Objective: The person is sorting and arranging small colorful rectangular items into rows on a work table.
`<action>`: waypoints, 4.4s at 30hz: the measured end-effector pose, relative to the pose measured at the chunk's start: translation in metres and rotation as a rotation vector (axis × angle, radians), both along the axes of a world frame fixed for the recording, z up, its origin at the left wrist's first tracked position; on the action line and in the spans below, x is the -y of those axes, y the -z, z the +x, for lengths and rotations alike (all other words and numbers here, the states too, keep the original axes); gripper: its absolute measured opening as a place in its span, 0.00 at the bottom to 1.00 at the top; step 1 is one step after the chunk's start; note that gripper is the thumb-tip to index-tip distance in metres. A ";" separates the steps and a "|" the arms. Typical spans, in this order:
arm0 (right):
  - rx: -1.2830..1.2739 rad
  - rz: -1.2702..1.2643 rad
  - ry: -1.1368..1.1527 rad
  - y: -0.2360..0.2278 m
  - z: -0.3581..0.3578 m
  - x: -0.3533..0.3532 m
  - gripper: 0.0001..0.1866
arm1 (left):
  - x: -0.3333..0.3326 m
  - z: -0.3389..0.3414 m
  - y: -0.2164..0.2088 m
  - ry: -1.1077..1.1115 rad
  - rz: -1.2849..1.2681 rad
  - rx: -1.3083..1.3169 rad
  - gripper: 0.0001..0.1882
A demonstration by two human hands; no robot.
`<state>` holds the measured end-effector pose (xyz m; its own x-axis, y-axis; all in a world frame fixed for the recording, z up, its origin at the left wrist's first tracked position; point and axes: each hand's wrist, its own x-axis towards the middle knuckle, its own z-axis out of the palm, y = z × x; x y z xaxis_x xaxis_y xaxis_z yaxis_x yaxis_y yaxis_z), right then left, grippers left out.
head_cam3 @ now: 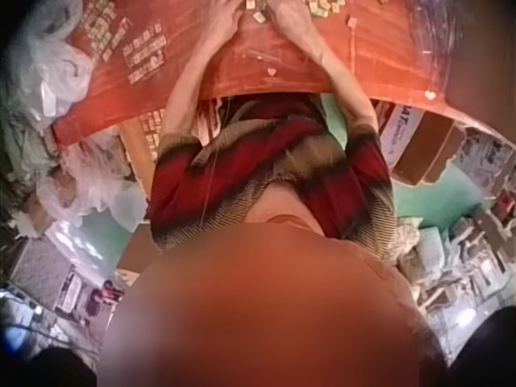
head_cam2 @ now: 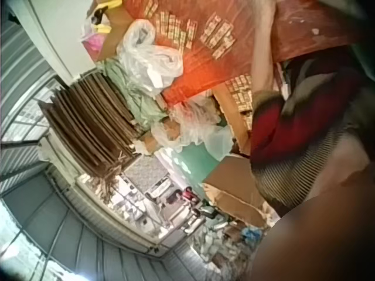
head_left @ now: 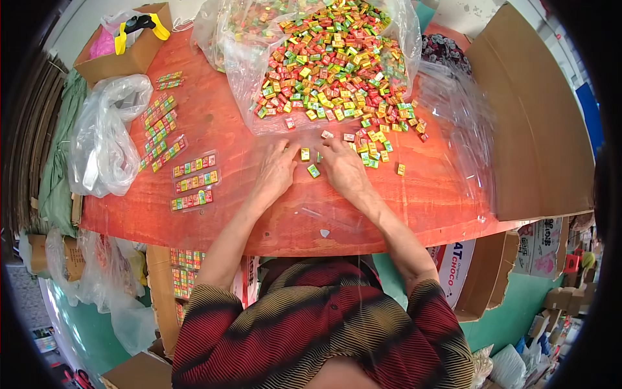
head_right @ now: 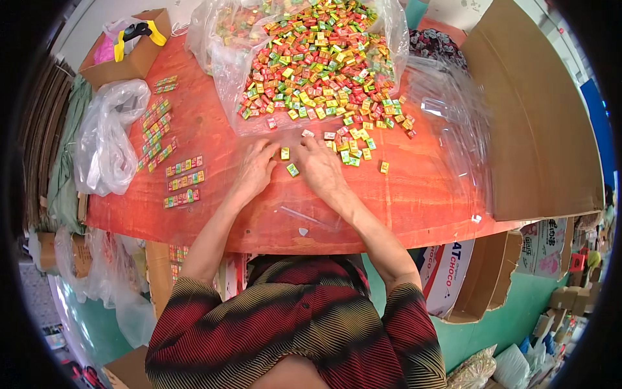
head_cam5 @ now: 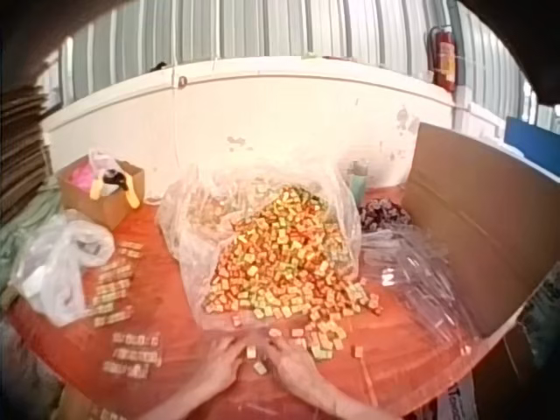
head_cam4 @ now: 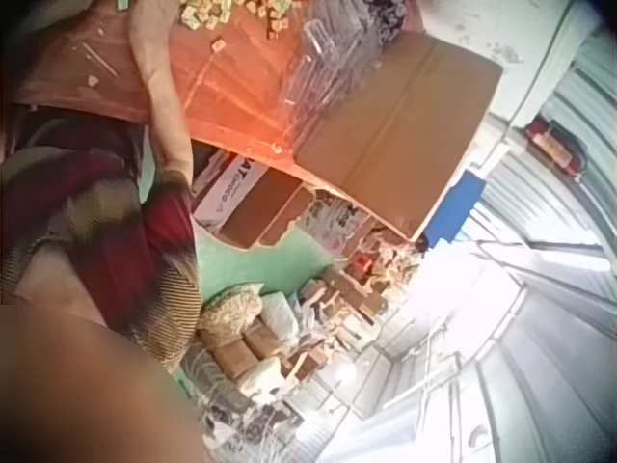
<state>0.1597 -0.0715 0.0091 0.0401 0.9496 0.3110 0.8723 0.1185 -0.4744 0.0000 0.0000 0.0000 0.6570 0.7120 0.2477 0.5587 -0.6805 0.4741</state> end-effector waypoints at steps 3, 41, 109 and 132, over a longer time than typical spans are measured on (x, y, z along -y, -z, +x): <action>0.143 0.020 0.009 0.012 -0.002 -0.005 0.13 | -0.004 0.002 0.005 -0.021 -0.002 0.057 0.16; 0.406 0.186 -0.028 0.008 0.037 -0.023 0.14 | -0.011 0.011 -0.001 0.056 -0.019 0.353 0.13; 0.121 -0.029 0.310 0.015 -0.014 0.029 0.07 | 0.040 0.026 0.006 -0.058 -0.200 0.113 0.16; -0.208 -0.096 -0.048 0.004 0.006 0.053 0.20 | 0.046 0.024 0.000 0.109 -0.197 0.076 0.22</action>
<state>0.1657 -0.1245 0.0054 0.0482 0.9768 0.2085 0.7493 0.1027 -0.6542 0.0235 -0.0458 0.0000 0.7177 0.6771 0.1628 0.4442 -0.6251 0.6418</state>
